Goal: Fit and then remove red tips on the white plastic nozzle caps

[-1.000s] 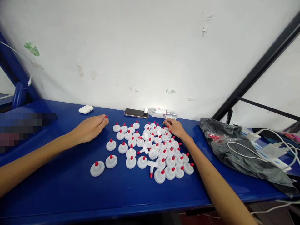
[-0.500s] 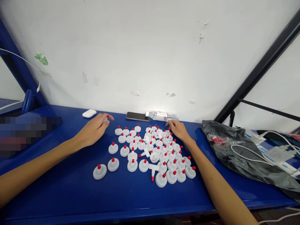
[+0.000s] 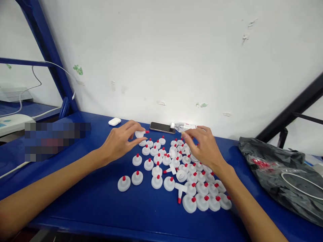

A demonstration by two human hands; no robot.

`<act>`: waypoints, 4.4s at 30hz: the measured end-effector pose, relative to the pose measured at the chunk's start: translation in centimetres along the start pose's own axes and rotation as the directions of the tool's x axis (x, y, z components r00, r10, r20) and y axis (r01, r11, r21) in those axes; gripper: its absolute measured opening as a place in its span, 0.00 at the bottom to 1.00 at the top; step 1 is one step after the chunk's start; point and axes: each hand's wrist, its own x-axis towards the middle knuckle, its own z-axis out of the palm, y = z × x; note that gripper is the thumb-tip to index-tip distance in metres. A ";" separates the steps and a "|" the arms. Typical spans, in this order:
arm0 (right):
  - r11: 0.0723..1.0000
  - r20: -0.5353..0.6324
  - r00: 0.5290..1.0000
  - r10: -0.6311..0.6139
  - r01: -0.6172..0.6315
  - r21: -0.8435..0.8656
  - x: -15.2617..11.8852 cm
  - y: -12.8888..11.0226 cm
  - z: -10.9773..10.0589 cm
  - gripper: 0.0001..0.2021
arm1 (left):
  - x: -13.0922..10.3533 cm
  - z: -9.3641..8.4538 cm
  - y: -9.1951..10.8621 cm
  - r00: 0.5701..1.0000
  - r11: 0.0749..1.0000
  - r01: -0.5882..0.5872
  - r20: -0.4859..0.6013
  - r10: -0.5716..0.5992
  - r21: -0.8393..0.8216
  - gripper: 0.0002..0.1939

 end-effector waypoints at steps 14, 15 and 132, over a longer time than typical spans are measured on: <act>0.962 0.201 0.942 -0.270 0.256 0.097 -0.4 -3.7 -0.9 0.11 | -0.1 0.6 2.2 0.961 0.960 -0.278 0.011 0.278 0.039 0.08; 0.959 0.207 0.937 -0.282 0.268 0.097 -0.4 -3.9 -0.9 0.10 | -0.1 0.7 2.3 0.957 0.956 -0.291 0.014 0.291 0.042 0.08; 0.843 0.454 0.719 0.527 -0.372 -0.390 -2.3 10.5 0.3 0.05 | -0.2 1.0 -5.4 0.956 0.977 0.175 0.259 -0.138 -0.125 0.11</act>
